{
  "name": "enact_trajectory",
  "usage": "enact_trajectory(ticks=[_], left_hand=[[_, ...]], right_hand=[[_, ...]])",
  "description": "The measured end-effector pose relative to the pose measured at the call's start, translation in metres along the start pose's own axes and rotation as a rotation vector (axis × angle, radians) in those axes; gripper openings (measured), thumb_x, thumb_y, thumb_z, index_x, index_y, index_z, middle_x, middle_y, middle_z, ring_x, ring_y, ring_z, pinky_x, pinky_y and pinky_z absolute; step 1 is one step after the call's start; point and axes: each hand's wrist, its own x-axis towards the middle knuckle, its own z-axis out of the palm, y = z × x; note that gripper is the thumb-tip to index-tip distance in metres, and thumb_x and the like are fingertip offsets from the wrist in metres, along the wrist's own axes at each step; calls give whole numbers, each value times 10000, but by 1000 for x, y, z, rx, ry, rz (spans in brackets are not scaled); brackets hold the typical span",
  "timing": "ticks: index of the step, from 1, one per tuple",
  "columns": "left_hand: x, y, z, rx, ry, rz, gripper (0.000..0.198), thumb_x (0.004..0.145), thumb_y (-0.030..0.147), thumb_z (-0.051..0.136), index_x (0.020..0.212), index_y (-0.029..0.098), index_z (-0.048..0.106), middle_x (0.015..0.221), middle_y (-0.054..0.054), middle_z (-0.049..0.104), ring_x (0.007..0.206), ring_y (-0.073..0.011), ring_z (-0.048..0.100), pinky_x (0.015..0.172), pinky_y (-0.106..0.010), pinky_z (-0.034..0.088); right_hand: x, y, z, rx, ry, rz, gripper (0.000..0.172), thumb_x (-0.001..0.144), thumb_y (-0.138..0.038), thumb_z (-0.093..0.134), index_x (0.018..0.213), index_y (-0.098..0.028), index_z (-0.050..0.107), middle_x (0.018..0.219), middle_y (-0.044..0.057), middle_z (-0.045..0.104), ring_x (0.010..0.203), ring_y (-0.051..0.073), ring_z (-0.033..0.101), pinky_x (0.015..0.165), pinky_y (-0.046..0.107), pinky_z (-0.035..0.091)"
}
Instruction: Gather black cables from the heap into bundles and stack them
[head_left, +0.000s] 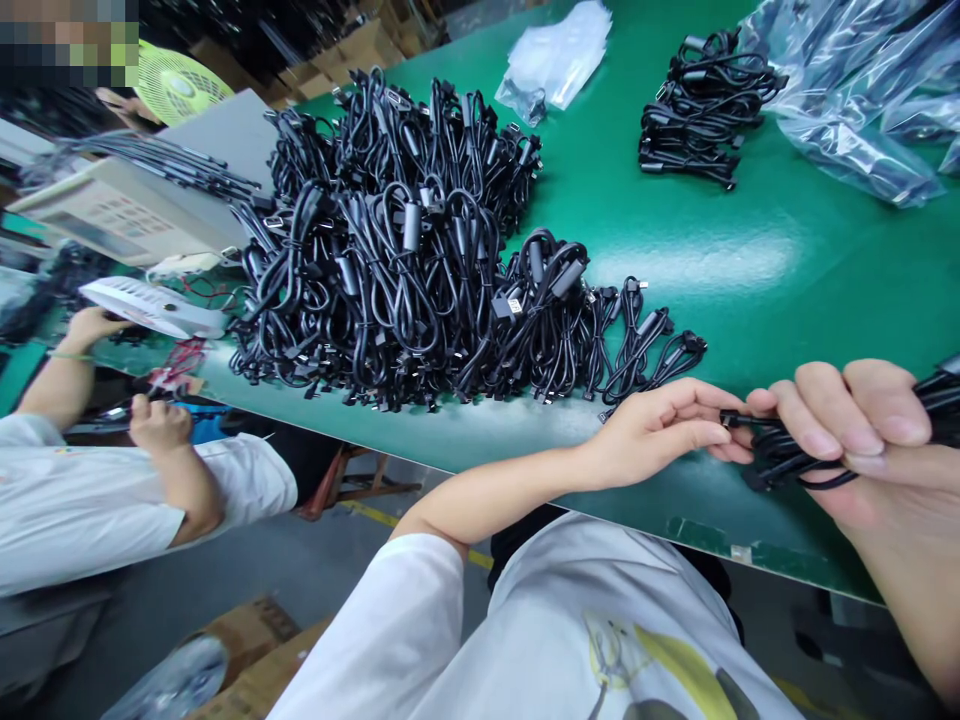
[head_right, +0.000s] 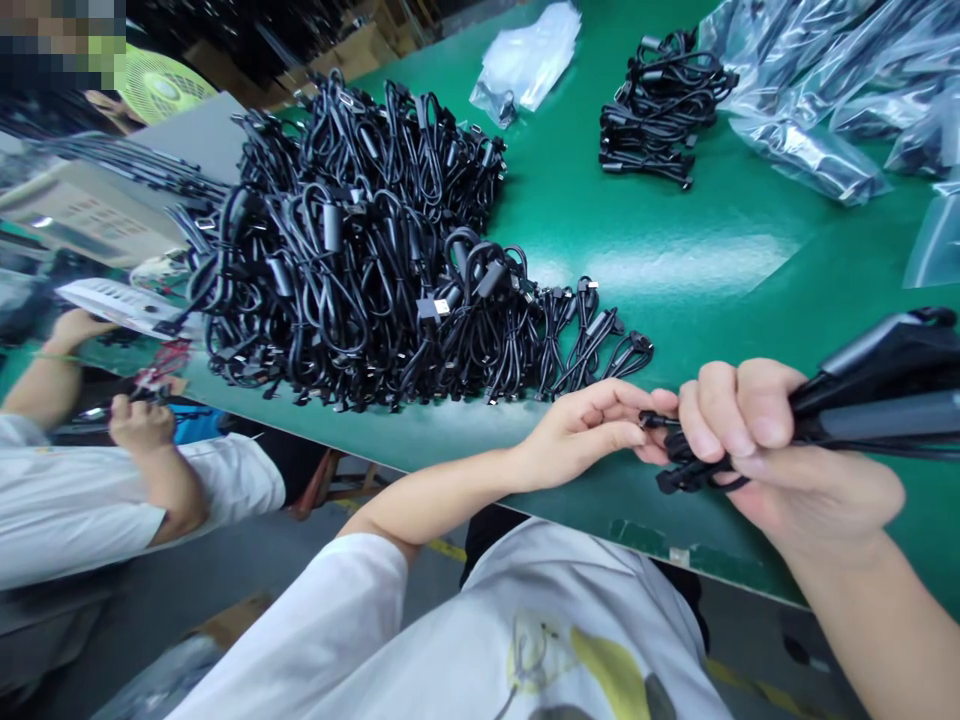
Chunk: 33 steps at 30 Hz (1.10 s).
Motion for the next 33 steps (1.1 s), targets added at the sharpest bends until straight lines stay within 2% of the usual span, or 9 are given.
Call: enact_trajectory(ticks=[3, 10, 14, 16, 19, 22, 25, 28, 33], left_hand=[[2, 0, -1, -36, -18, -37, 421, 788, 377, 762, 1116, 156, 617, 924, -61, 718, 837, -159, 712, 846, -321, 549], [4, -4, -1, -65, -23, -104, 470, 767, 433, 770, 1097, 136, 614, 880, -55, 717, 812, -157, 703, 847, -344, 540], [3, -4, 1, -22, -36, -109, 499, 776, 407, 767, 1162, 139, 596, 931, -76, 706, 844, -154, 689, 860, -344, 525], [3, -2, 3, -4, -42, -94, 544, 793, 417, 747, 1230, 155, 557, 959, -88, 697, 864, -160, 687, 856, -347, 519], [3, 1, 4, 27, -8, -47, 519, 814, 456, 711, 1206, 153, 555, 933, -81, 681, 840, -150, 677, 829, -333, 511], [1, 5, 6, 87, 29, -28, 470, 820, 485, 687, 1120, 135, 597, 897, -70, 665, 808, -127, 650, 830, -319, 498], [-2, 6, 8, 152, 29, -58, 426, 831, 473, 668, 1087, 135, 623, 895, -70, 667, 808, -126, 631, 860, -337, 493], [-4, 6, 8, 210, 26, -92, 359, 854, 409, 642, 1093, 140, 637, 910, -76, 684, 813, -134, 635, 873, -354, 499], [0, -2, 3, 223, 42, -119, 323, 865, 337, 617, 1118, 138, 646, 948, -91, 711, 823, -142, 650, 877, -373, 515]], right_hand=[[-1, -1, 0, -14, 7, 8, 145, 724, -166, 683, 696, -277, 593, 591, -13, 407, 587, 144, 467, 621, 333, 498], [0, 0, 0, -12, 31, 11, 154, 709, -187, 706, 689, -253, 569, 619, -24, 416, 603, 130, 467, 706, 324, 510], [-2, -2, -2, -42, 126, 36, 176, 687, -203, 713, 714, -243, 543, 645, -30, 397, 632, 122, 460, 750, 307, 513], [0, -9, -7, -141, 211, 45, 190, 686, -233, 704, 786, -257, 545, 676, -33, 401, 664, 127, 475, 759, 309, 517], [16, -27, -19, -602, 284, 99, 228, 765, -392, 616, 939, -297, 502, 757, -29, 455, 726, 155, 529, 761, 343, 519], [52, -43, -32, -1097, 259, 212, 292, 828, -532, 557, 921, -263, 493, 754, -3, 543, 698, 191, 557, 696, 365, 485], [105, -43, -44, -1402, 276, 246, 396, 746, -541, 695, 939, -224, 557, 717, 31, 603, 678, 235, 572, 692, 389, 438], [172, -33, -49, -1658, 292, 172, 483, 713, -499, 745, 1056, -212, 563, 818, 74, 644, 795, 303, 608, 732, 404, 429], [289, -40, -50, -1926, 363, -69, 615, 833, -547, 641, 1255, -129, 480, 1165, 244, 604, 1060, 383, 571, 837, 448, 415]])
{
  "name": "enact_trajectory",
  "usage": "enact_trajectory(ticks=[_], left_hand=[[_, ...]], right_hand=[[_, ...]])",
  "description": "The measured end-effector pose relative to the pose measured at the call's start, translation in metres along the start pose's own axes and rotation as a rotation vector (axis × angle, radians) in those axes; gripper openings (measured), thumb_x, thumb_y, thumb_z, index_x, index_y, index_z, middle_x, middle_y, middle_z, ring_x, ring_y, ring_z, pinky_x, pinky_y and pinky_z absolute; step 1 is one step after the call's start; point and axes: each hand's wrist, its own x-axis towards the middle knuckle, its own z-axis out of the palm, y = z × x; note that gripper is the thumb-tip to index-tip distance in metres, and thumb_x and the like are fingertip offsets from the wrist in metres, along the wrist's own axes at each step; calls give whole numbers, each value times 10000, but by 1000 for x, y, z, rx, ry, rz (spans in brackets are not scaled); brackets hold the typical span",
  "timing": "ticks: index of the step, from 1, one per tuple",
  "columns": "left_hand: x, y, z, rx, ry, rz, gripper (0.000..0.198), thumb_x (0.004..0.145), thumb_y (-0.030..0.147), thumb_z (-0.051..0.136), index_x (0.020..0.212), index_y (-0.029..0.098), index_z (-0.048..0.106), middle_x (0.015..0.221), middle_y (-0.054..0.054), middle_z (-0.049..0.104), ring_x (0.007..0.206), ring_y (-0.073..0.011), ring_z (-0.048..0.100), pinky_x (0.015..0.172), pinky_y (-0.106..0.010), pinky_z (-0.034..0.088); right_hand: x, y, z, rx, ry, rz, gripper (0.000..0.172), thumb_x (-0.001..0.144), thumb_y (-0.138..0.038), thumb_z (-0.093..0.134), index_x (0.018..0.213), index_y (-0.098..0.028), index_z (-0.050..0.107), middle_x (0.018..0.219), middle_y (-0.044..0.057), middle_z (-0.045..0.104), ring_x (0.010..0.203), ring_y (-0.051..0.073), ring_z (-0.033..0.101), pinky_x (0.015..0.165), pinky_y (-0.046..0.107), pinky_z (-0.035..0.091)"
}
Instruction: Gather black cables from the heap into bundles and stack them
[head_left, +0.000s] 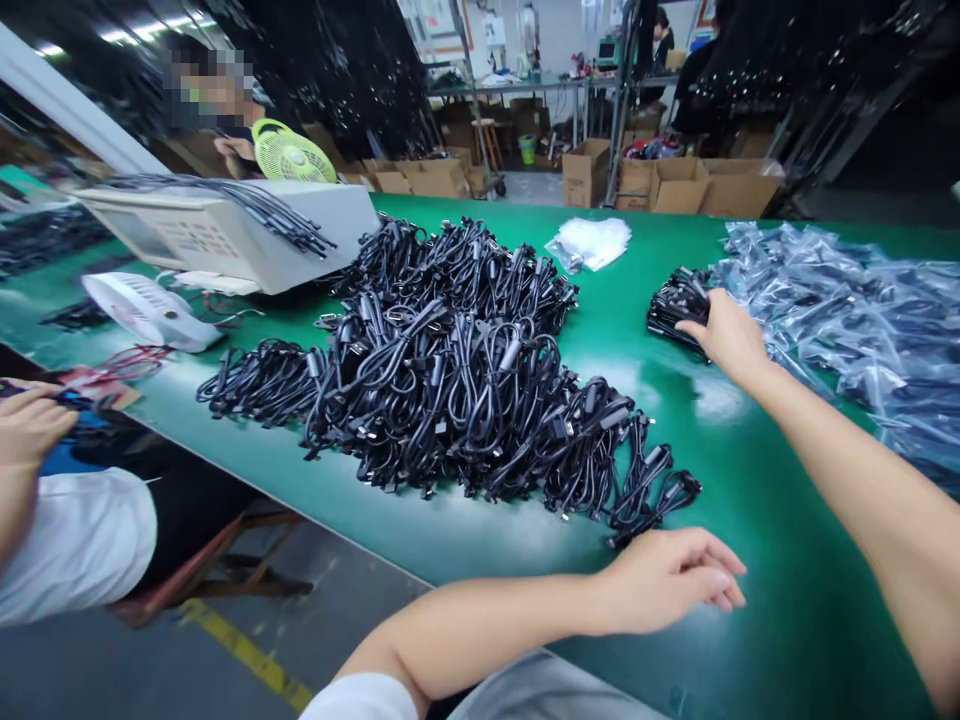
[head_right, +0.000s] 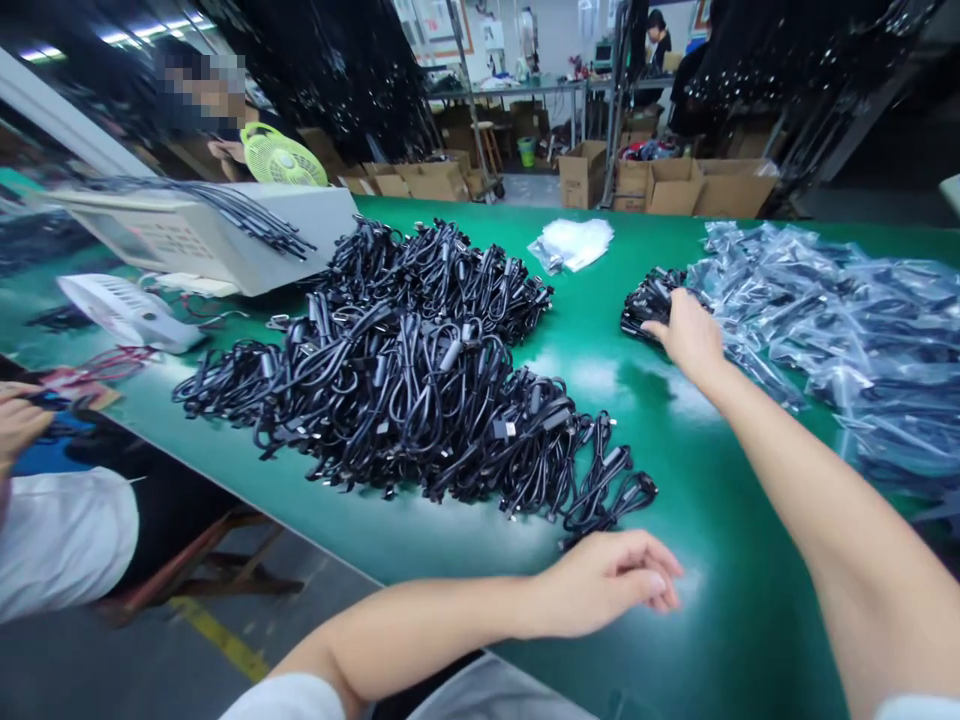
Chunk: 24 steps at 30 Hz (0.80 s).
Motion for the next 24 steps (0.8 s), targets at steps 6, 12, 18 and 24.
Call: enact_trajectory(ticks=[6, 12, 18, 24], left_hand=[[6, -12, 0, -15, 0, -59, 299, 857, 274, 610, 1116, 134, 663, 972, -103, 732, 814, -146, 666, 873, -389, 538], [6, -4, -8, 78, -41, -56, 321, 896, 302, 557, 1173, 159, 635, 1029, -104, 737, 882, -160, 684, 865, -360, 548], [-2, 10, -12, 330, -201, 15, 278, 944, 336, 470, 1129, 186, 614, 963, -39, 732, 868, -126, 682, 842, -252, 515], [-12, 29, -13, 726, 27, 291, 307, 973, 353, 404, 1137, 200, 614, 1117, -78, 705, 1076, -212, 638, 1008, -359, 452]], right_hand=[[73, 3, 9, -125, 56, -85, 543, 932, -490, 537, 1228, -34, 539, 1251, 315, 549, 1159, 383, 499, 921, 492, 341], [49, 7, 10, -94, 14, -156, 624, 977, -506, 427, 1333, 1, 503, 1389, 333, 458, 1284, 329, 395, 983, 486, 240], [-67, 2, -7, 38, -156, -73, 450, 1016, -432, 312, 1130, -159, 651, 992, 107, 708, 900, 183, 612, 829, 316, 355], [-214, 1, -35, 238, -535, 43, 390, 913, -559, 490, 737, -249, 646, 544, -8, 618, 472, 164, 533, 554, 317, 368]])
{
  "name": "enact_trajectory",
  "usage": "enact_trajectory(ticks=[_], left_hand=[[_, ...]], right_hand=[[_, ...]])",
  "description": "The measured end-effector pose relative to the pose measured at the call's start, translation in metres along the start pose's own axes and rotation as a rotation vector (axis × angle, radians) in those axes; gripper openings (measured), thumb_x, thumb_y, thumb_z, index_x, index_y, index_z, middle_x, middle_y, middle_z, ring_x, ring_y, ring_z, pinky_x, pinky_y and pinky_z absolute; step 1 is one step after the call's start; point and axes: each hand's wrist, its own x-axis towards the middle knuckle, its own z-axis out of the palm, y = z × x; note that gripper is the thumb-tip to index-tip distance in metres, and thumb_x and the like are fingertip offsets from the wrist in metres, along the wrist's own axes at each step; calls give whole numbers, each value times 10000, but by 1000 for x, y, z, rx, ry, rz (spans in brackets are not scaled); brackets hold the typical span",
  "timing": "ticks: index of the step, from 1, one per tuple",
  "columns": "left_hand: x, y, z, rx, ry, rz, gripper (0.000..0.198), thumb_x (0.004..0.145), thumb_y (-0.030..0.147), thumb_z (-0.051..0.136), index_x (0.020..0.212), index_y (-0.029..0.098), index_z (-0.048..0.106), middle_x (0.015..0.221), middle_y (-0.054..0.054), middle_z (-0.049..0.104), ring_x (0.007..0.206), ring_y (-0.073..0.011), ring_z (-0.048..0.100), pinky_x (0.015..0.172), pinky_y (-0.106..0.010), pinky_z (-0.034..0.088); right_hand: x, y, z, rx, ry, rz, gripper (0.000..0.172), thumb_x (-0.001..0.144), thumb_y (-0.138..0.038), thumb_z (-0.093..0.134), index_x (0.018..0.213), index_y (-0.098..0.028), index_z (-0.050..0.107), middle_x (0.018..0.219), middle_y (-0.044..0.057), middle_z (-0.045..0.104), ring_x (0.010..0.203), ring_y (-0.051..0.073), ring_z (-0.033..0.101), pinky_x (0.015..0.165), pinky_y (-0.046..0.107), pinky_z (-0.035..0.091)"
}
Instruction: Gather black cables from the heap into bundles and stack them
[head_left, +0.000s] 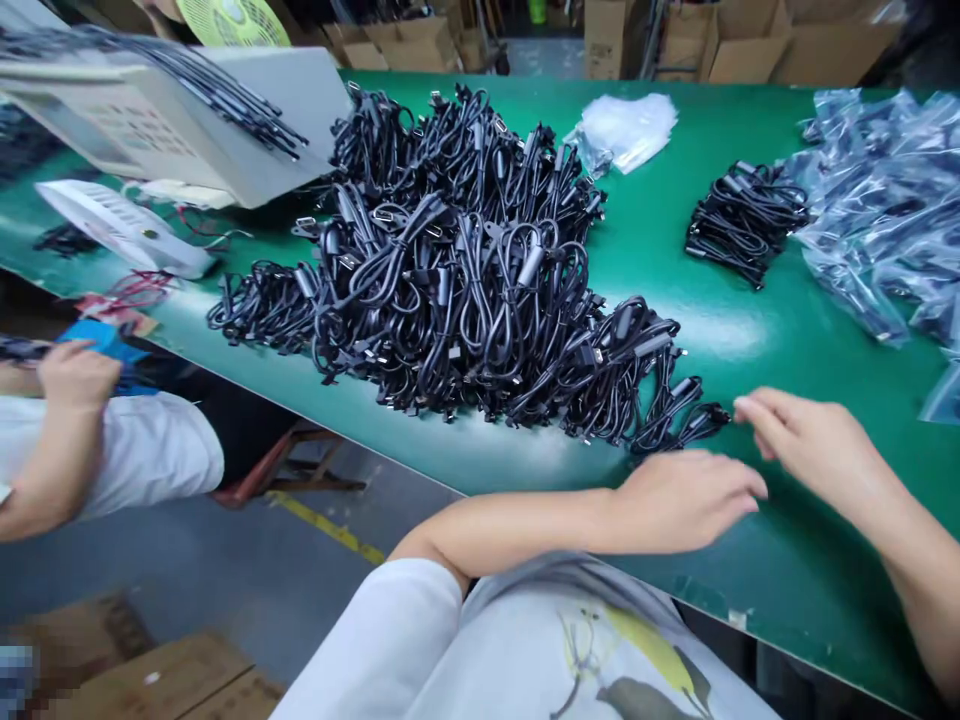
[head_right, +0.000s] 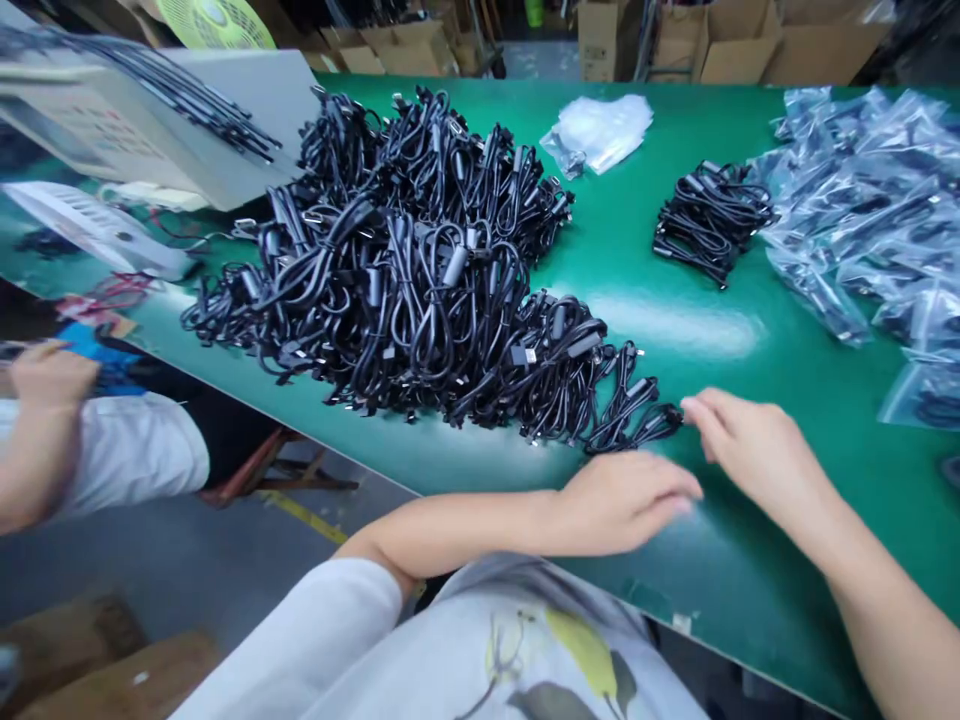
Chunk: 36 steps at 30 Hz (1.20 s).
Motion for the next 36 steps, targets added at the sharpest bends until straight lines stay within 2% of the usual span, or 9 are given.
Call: enact_trajectory(ticks=[3, 5, 7, 9, 14, 21, 26, 30, 36], left_hand=[[5, -6, -11, 78, 402, -41, 401, 967, 333, 395, 1322, 184, 508, 1391, -138, 550, 1365, -264, 447, 1186, -457, 278], [11, -16, -13, 49, 482, -93, 525, 940, 310, 444, 1436, 151, 382, 1551, -165, 361, 1494, -275, 250, 1242, -466, 159], [17, -28, -9, -21, 445, -143, 650, 906, 289, 493, 1492, 112, 274, 1623, -194, 191, 1536, -285, 115, 1258, -460, 91], [23, -38, -2, -175, 417, -190, 698, 873, 242, 526, 1500, 122, 246, 1620, -200, 196, 1525, -287, 165, 1254, -460, 134], [29, -49, 14, -679, 433, -185, 685, 743, 70, 584, 1390, 163, 379, 1520, -184, 389, 1430, -267, 371, 1177, -463, 319], [25, -43, 19, -807, 385, -168, 611, 649, 26, 581, 1243, 157, 529, 1138, -92, 626, 1075, -184, 588, 1070, -436, 420], [22, -33, 19, -1010, 385, -250, 513, 624, 52, 631, 1122, 173, 648, 1072, -44, 625, 957, -133, 588, 1061, -385, 401], [22, -33, 18, -963, 324, -252, 424, 701, 117, 662, 1120, 184, 656, 1129, -53, 648, 1130, -175, 564, 1124, -383, 330], [20, -39, 16, -773, 273, -222, 409, 775, 254, 709, 1168, 179, 629, 1307, -80, 582, 1276, -214, 503, 1158, -380, 299]], right_hand=[[-31, 1, 29, 238, -221, 10, 455, 883, -622, 502, 712, -233, 666, 561, 1, 648, 443, 165, 570, 510, 322, 469], [-33, 1, 46, 399, -220, 29, 482, 885, -645, 478, 953, -223, 701, 743, 35, 728, 587, 194, 670, 575, 338, 548], [-24, 3, 55, 521, -117, 59, 568, 883, -655, 474, 1215, -219, 625, 967, 76, 748, 818, 229, 720, 726, 371, 586], [-10, 6, 56, 589, 0, 89, 626, 859, -653, 527, 1327, -238, 556, 1111, 90, 722, 993, 258, 695, 870, 410, 560], [8, 5, 44, 707, 38, 109, 569, 716, -577, 748, 1138, -206, 656, 1083, 89, 721, 990, 288, 668, 859, 424, 539], [-22, 14, 50, 952, 109, 125, 567, 634, -444, 845, 1114, -243, 619, 1109, 38, 688, 990, 227, 657, 862, 348, 539], [-37, 33, 47, 1096, 174, 214, 462, 690, -451, 796, 1092, -297, 628, 925, 0, 674, 735, 171, 660, 606, 286, 537], [-44, 26, 50, 913, 37, 292, 435, 719, -557, 734, 1035, -262, 687, 738, 12, 663, 447, 122, 486, 357, 257, 323], [-46, 20, 62, 600, 172, 228, 535, 688, -627, 729, 1110, -300, 687, 990, 25, 730, 935, 327, 647, 769, 409, 510]])
